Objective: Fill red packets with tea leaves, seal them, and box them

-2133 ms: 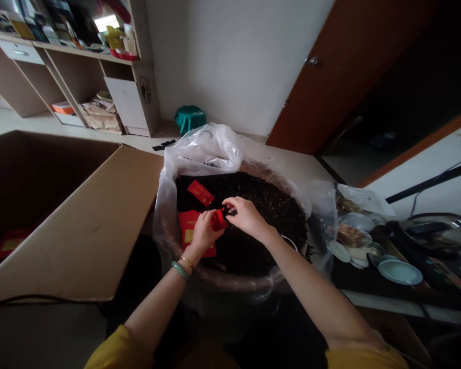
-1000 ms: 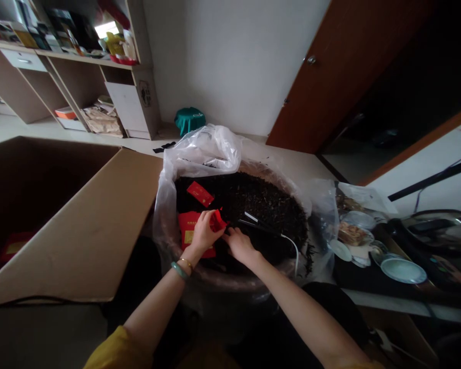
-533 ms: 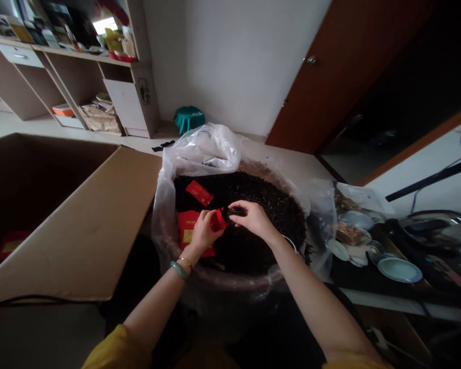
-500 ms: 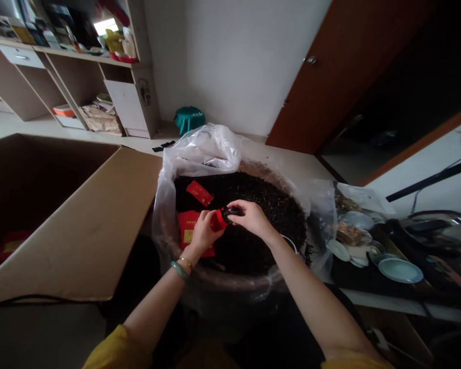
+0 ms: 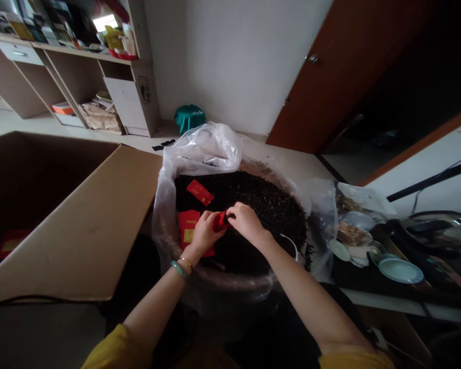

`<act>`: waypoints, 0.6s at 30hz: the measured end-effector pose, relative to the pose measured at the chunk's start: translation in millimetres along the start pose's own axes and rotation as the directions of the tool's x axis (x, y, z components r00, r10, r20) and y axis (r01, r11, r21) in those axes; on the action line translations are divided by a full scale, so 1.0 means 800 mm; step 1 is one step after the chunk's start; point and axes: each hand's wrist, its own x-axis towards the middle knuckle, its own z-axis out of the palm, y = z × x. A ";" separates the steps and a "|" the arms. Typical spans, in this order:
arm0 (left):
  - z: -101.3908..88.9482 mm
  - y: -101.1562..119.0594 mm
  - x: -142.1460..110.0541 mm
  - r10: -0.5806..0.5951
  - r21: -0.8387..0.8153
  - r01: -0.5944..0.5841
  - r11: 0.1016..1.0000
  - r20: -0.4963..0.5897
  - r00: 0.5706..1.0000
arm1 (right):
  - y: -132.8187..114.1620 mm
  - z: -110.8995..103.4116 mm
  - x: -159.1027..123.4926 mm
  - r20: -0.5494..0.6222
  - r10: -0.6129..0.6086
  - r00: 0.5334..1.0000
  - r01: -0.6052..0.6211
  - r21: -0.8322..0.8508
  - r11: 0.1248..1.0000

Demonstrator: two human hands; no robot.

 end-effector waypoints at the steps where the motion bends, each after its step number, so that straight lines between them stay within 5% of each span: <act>1: 0.000 0.000 0.000 0.003 0.010 -0.003 1.000 0.010 1.000 | -0.002 0.000 0.001 0.022 0.008 1.000 -0.007 -0.035 0.999; 6: -0.001 0.001 0.000 -0.008 0.038 0.007 0.999 0.016 1.000 | 0.001 0.003 0.005 -0.025 0.003 1.000 0.001 0.163 0.987; 12: 0.001 0.000 0.000 -0.021 0.045 0.021 0.999 0.000 1.000 | 0.011 0.012 -0.001 -0.009 0.021 1.000 -0.012 0.573 0.820; 18: 0.000 0.002 0.001 -0.020 0.004 0.020 1.000 0.005 1.000 | 0.020 0.006 -0.012 -0.051 -0.080 0.996 0.094 0.547 0.832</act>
